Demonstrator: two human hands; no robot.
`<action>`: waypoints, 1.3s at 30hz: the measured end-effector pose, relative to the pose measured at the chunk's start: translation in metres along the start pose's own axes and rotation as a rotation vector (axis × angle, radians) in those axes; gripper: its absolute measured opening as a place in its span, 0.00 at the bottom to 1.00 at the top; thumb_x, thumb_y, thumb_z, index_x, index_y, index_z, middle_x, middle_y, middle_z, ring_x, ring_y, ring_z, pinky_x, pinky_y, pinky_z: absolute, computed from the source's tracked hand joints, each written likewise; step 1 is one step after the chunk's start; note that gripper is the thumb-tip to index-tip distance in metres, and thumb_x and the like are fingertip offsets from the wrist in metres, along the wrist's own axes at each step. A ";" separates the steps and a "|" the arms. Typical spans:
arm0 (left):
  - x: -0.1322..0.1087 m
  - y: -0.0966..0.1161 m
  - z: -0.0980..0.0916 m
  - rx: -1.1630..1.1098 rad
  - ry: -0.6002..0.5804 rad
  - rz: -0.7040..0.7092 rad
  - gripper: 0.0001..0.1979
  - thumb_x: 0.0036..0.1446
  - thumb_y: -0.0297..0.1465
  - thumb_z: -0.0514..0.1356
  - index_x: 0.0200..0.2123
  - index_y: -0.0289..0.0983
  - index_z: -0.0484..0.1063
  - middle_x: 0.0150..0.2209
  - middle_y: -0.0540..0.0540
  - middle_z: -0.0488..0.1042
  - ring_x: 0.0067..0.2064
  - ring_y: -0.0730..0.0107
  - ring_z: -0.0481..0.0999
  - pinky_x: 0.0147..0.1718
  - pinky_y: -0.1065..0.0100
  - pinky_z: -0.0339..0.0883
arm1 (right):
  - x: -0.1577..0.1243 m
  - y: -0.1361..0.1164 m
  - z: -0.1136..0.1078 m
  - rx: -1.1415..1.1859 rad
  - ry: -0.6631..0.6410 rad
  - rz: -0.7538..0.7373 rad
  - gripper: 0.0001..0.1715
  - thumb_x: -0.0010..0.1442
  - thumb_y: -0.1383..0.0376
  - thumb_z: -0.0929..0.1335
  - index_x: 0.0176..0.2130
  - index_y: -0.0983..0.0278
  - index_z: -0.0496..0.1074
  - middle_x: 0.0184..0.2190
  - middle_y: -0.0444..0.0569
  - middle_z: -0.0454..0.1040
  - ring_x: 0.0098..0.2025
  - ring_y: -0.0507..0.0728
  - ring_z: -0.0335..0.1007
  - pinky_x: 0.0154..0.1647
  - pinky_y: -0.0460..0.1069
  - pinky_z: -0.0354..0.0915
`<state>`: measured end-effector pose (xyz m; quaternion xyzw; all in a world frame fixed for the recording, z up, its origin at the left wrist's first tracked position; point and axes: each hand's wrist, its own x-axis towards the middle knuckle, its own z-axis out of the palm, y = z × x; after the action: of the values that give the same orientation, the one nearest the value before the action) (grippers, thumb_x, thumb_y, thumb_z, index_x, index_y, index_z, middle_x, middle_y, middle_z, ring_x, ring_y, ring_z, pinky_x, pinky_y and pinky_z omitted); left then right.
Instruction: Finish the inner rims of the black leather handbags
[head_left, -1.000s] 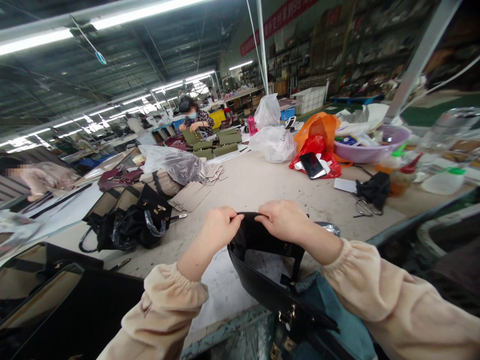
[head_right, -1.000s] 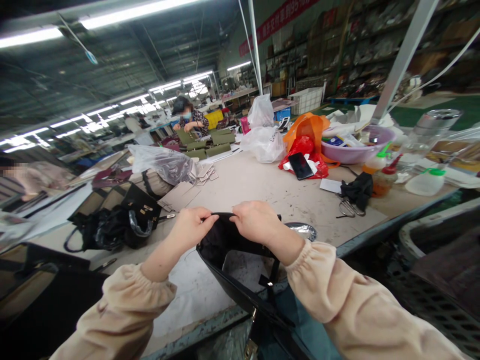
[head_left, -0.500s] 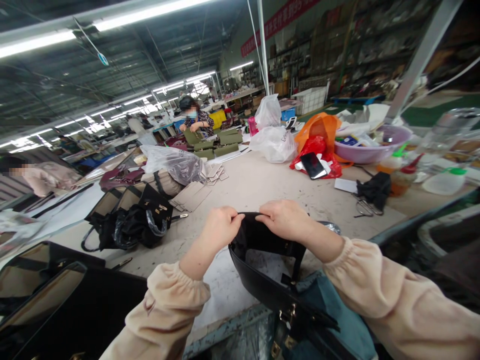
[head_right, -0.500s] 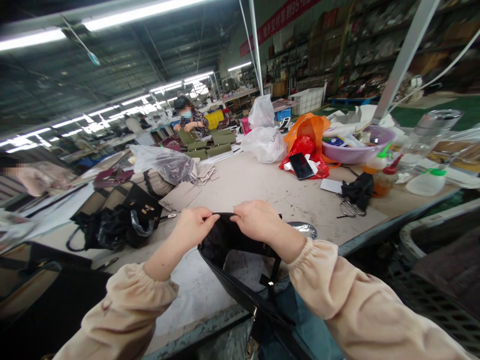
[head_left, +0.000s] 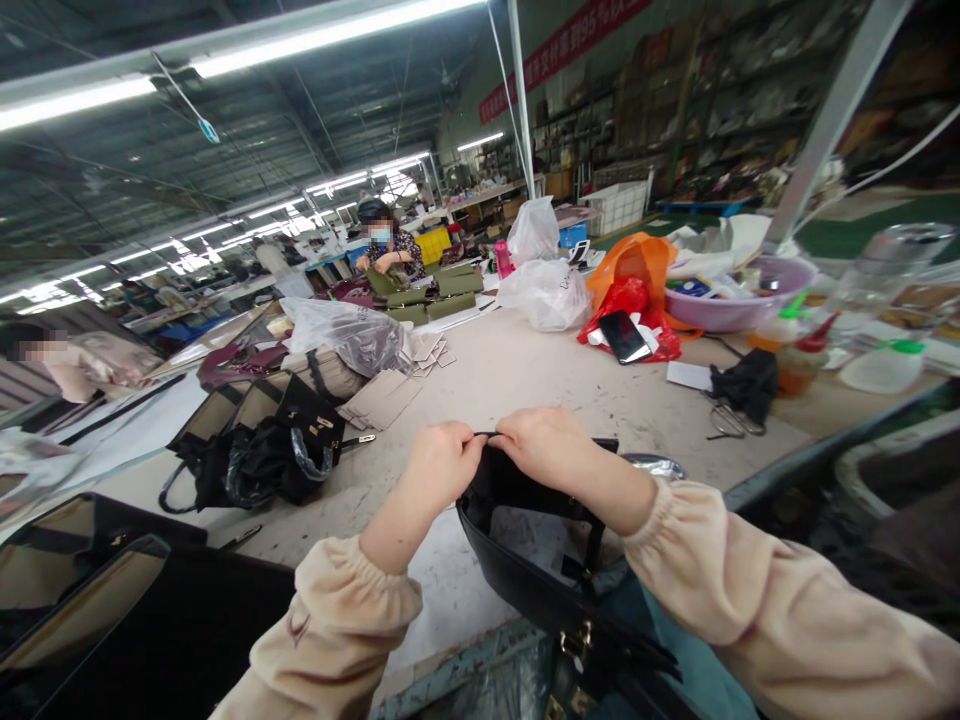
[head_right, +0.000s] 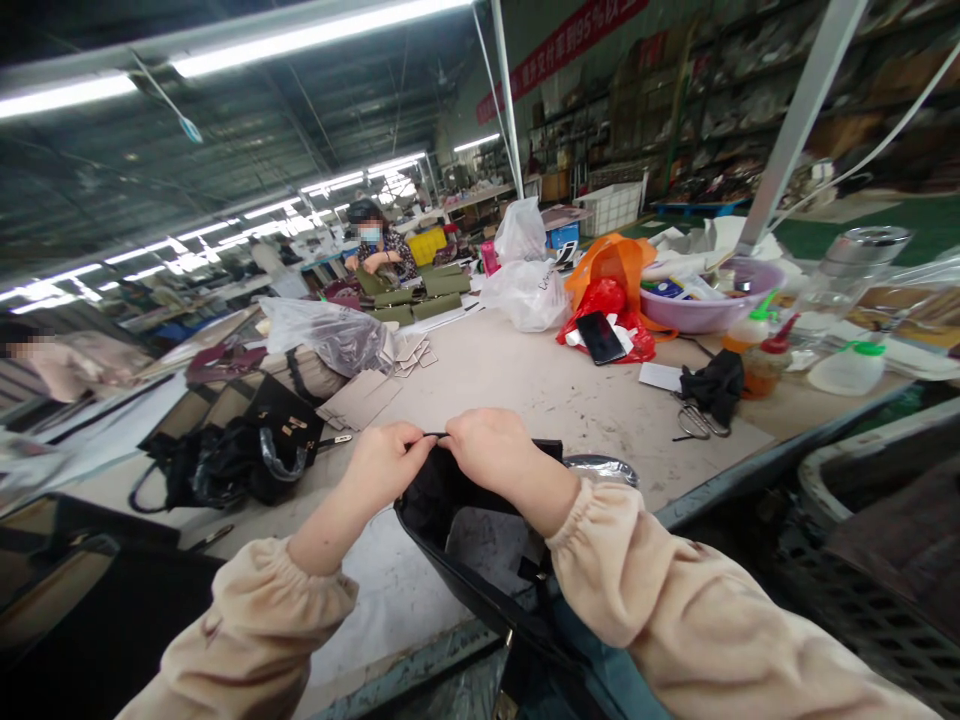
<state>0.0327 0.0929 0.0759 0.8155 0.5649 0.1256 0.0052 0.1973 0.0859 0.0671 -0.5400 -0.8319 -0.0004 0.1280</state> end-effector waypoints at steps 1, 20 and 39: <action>0.000 0.000 0.000 -0.006 0.001 0.002 0.17 0.57 0.34 0.54 0.19 0.35 0.72 0.21 0.47 0.72 0.24 0.73 0.65 0.24 0.70 0.49 | 0.001 -0.002 0.001 0.005 0.007 -0.009 0.22 0.64 0.55 0.57 0.35 0.63 0.75 0.34 0.52 0.77 0.37 0.58 0.73 0.34 0.48 0.62; -0.009 0.006 -0.010 0.031 -0.065 -0.014 0.10 0.51 0.27 0.58 0.39 0.38 0.70 0.29 0.47 0.76 0.32 0.66 0.74 0.32 0.68 0.61 | 0.006 0.000 -0.004 -0.003 -0.039 0.041 0.22 0.63 0.59 0.57 0.37 0.65 0.76 0.36 0.56 0.77 0.39 0.60 0.73 0.37 0.49 0.64; 0.036 0.035 0.012 -0.244 -0.044 0.140 0.07 0.52 0.34 0.60 0.26 0.38 0.75 0.25 0.51 0.75 0.28 0.73 0.71 0.30 0.71 0.60 | -0.019 0.054 -0.018 0.036 -0.126 0.072 0.20 0.59 0.57 0.59 0.28 0.61 0.76 0.27 0.48 0.77 0.29 0.54 0.71 0.27 0.46 0.56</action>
<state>0.0787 0.1149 0.0767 0.8488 0.4870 0.1755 0.1081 0.2570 0.0895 0.0728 -0.5661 -0.8182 0.0533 0.0850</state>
